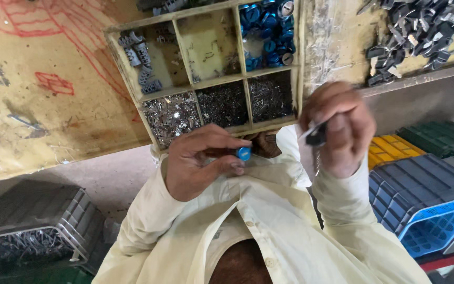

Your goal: The person assembles lock cylinders by hand, inserting metal pins and springs into a blue plastic housing, then attaching a metal key blank. The person repeats this process for multiple units, placing finished assemblies on the table.

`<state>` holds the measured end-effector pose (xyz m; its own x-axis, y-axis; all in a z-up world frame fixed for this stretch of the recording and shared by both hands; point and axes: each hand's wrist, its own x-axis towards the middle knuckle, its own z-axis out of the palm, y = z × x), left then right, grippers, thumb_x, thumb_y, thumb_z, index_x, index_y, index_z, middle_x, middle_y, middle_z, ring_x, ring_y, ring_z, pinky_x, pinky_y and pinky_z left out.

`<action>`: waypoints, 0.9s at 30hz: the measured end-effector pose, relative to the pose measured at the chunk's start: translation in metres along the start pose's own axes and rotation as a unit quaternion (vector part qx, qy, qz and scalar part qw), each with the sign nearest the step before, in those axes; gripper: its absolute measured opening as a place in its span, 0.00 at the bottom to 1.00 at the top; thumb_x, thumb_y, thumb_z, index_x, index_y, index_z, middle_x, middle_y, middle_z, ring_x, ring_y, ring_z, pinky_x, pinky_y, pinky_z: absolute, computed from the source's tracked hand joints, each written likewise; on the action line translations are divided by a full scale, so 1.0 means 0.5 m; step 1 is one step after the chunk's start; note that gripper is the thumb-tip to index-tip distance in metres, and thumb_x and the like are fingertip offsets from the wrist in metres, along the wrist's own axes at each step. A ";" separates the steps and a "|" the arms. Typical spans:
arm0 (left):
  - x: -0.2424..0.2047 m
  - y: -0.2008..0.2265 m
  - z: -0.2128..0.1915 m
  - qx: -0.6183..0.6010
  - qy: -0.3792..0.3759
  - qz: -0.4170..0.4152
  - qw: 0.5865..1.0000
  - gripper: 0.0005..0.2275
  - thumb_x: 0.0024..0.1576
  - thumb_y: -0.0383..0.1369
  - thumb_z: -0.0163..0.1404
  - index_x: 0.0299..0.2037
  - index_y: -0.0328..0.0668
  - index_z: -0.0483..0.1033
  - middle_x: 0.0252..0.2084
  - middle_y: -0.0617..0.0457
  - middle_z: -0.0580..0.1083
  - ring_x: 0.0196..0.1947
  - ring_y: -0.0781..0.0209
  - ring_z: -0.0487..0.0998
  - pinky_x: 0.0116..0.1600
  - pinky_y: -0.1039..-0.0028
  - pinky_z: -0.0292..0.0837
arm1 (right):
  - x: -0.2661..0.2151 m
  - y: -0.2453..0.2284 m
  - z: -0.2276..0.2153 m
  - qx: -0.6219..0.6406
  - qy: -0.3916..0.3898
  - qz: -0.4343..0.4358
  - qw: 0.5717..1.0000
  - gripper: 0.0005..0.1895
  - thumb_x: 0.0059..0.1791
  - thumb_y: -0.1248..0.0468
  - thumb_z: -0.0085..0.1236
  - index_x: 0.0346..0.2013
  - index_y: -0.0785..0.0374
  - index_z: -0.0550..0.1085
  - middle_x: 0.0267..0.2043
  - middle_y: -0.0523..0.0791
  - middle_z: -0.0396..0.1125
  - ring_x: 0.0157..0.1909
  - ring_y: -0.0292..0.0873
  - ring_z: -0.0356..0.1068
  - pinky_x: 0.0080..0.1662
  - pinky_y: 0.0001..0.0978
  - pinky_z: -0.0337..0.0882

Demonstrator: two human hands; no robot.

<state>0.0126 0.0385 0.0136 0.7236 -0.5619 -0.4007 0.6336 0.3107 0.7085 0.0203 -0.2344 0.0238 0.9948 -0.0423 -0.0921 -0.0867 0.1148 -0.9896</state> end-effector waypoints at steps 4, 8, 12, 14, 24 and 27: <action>0.006 -0.011 0.008 -0.009 -0.017 0.018 1.000 0.12 0.62 0.23 0.58 0.56 0.35 0.80 0.50 0.47 0.76 0.47 0.64 0.82 0.53 0.79 0.80 | -0.035 0.007 0.032 -0.027 -0.100 -0.015 0.995 0.16 0.54 0.59 0.63 0.48 0.68 0.71 0.41 0.46 0.68 0.41 0.41 0.68 0.42 0.31 0.70; 0.000 -0.007 -0.002 0.050 -0.001 0.033 0.998 0.12 0.61 0.24 0.59 0.54 0.35 0.80 0.49 0.49 0.78 0.46 0.65 0.83 0.53 0.79 0.80 | -0.027 0.013 0.038 -0.046 -0.026 -0.071 0.996 0.11 0.54 0.63 0.66 0.45 0.67 0.76 0.36 0.47 0.71 0.36 0.38 0.70 0.39 0.27 0.70; -0.006 -0.009 -0.001 0.023 0.014 0.010 1.000 0.12 0.60 0.24 0.59 0.54 0.34 0.80 0.48 0.49 0.78 0.46 0.65 0.83 0.54 0.77 0.81 | -0.017 0.010 0.043 -0.153 -0.063 -0.091 0.982 0.09 0.51 0.69 0.70 0.41 0.66 0.77 0.35 0.47 0.71 0.33 0.37 0.69 0.36 0.26 0.67; -0.011 -0.015 -0.001 0.024 0.035 0.022 0.999 0.11 0.61 0.24 0.59 0.53 0.34 0.79 0.49 0.50 0.77 0.48 0.64 0.83 0.55 0.77 0.81 | -0.008 0.003 0.045 -0.217 -0.096 -0.128 0.963 0.10 0.48 0.70 0.73 0.40 0.66 0.78 0.35 0.45 0.71 0.32 0.37 0.68 0.36 0.27 0.67; -0.014 -0.025 -0.008 -0.156 -0.007 -0.071 0.985 0.12 0.58 0.26 0.61 0.50 0.30 0.77 0.43 0.46 0.80 0.37 0.63 0.83 0.46 0.73 0.82 | 0.011 -0.022 0.117 -0.243 -0.180 -0.208 0.930 0.11 0.43 0.67 0.64 0.39 0.59 0.75 0.40 0.54 0.62 0.46 0.55 0.64 0.51 0.45 0.72; -0.030 0.002 -0.006 0.007 0.004 -0.019 1.000 0.15 0.55 0.33 0.63 0.47 0.34 0.72 0.42 0.50 0.79 0.37 0.67 0.83 0.44 0.77 0.81 | 0.013 -0.019 0.073 -0.068 -0.320 -0.019 0.945 0.11 0.46 0.70 0.59 0.43 0.62 0.70 0.46 0.53 0.67 0.52 0.53 0.71 0.57 0.46 0.72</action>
<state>0.0029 0.0496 0.0186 0.7016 -0.5668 -0.4319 0.6567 0.2788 0.7008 0.0297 -0.1995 0.0365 0.8209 0.5708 -0.0142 -0.0130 -0.0061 -0.9999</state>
